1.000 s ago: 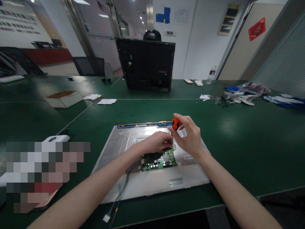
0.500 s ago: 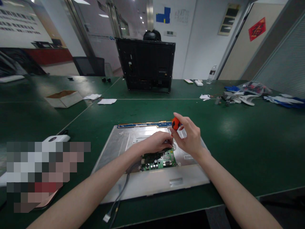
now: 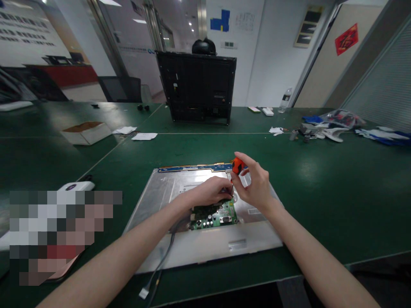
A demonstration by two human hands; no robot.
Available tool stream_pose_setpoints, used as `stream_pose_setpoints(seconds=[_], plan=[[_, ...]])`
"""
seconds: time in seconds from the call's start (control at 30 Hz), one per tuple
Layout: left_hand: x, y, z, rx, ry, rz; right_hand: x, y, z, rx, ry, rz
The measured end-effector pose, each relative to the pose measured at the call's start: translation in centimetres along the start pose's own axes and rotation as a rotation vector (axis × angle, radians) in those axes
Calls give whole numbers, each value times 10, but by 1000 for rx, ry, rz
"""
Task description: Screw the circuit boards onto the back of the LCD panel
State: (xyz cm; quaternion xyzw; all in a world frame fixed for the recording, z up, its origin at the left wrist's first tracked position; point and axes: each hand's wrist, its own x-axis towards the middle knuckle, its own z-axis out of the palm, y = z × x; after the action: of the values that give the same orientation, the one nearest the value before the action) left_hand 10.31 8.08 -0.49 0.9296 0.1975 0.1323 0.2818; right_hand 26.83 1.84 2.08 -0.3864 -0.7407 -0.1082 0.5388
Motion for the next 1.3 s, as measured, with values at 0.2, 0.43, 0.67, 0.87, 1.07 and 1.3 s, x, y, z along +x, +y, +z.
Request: stream_pose_setpoints(seconds=[0.2, 0.43, 0.67, 0.87, 1.07, 1.3], plan=[[1, 0, 0, 0, -16, -7, -1, 3, 3, -7, 23, 6], [1, 1, -1, 6, -11, 1, 0, 2, 2, -29, 69, -25], [-1, 2, -3, -5, -19, -6, 1, 1, 0, -52, 85, -34], [-1, 3, -5, -9, -22, -21, 2, 0, -1, -55, 101, -52], [0, 3, -4, -14, -17, -27, 2, 0, -1, -58, 100, -55], [-2, 6, -11, -62, -12, -32, 1, 1, -1, -75, 109, -50]])
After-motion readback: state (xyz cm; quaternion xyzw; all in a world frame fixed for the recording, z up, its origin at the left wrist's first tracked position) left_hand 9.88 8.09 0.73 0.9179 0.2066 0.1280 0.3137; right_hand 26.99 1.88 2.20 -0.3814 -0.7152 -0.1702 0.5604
